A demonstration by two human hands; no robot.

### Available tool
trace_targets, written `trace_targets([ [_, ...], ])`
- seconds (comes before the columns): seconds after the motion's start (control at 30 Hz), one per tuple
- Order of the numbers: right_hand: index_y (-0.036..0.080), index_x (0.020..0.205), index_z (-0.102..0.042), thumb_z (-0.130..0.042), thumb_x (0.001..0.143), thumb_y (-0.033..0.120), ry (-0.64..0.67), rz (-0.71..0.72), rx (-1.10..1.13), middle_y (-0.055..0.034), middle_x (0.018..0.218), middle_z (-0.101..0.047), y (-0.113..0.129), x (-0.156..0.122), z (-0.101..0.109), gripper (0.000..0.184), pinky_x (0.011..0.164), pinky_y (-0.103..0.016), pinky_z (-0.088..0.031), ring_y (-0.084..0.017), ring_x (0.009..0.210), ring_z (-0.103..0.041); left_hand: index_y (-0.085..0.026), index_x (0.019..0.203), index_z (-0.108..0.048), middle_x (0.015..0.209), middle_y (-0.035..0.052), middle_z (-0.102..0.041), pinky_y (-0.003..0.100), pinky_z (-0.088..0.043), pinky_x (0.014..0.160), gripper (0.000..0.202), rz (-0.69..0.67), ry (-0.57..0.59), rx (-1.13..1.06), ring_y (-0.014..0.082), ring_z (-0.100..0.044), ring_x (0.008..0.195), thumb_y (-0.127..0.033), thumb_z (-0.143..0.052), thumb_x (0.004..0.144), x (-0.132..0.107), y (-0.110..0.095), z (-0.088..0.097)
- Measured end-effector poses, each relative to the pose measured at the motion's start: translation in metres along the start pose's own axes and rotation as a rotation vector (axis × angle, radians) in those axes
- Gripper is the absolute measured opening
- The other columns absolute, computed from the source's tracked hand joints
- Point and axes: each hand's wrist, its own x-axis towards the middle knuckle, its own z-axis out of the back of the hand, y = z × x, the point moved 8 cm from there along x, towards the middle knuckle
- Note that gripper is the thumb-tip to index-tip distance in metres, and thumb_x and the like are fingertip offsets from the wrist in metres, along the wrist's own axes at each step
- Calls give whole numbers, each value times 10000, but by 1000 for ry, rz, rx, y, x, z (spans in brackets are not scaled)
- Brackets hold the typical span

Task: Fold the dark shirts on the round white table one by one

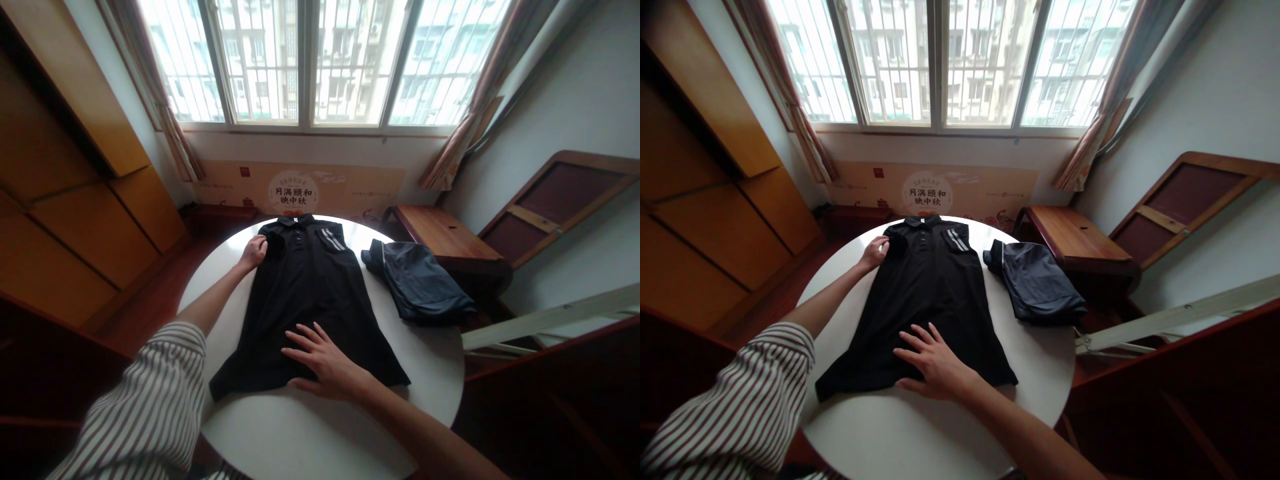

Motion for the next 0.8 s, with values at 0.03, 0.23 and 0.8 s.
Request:
trace_targets([
  [0.03,276,1465,-455,-488,936,604,-4,5,-4,-86,1579,-344,0,0,0,623,1178,-600,-124,-321,1477,-215,-91,1194,-634,1246,160,-625,425,-390,1127,392,50,-61,8,256,-548,1244,-164,-372,912,2,5,13],
  [0.23,202,1176,-665,-507,978,428,-169,123,-47,-117,1340,-578,4,-5,8,339,1107,-473,-347,-263,1282,-474,-16,1205,-593,1282,241,-573,534,-339,1126,406,181,-206,41,334,-503,1273,-85,-405,852,-23,5,75],
  [0.8,154,1102,-584,-497,1004,422,-186,46,-333,-45,778,-677,-3,-1,43,298,568,-254,-402,-169,657,-650,-213,996,-597,972,65,-659,332,-519,843,205,-293,377,-184,194,-642,918,-217,-391,996,-254,-132,106],
])
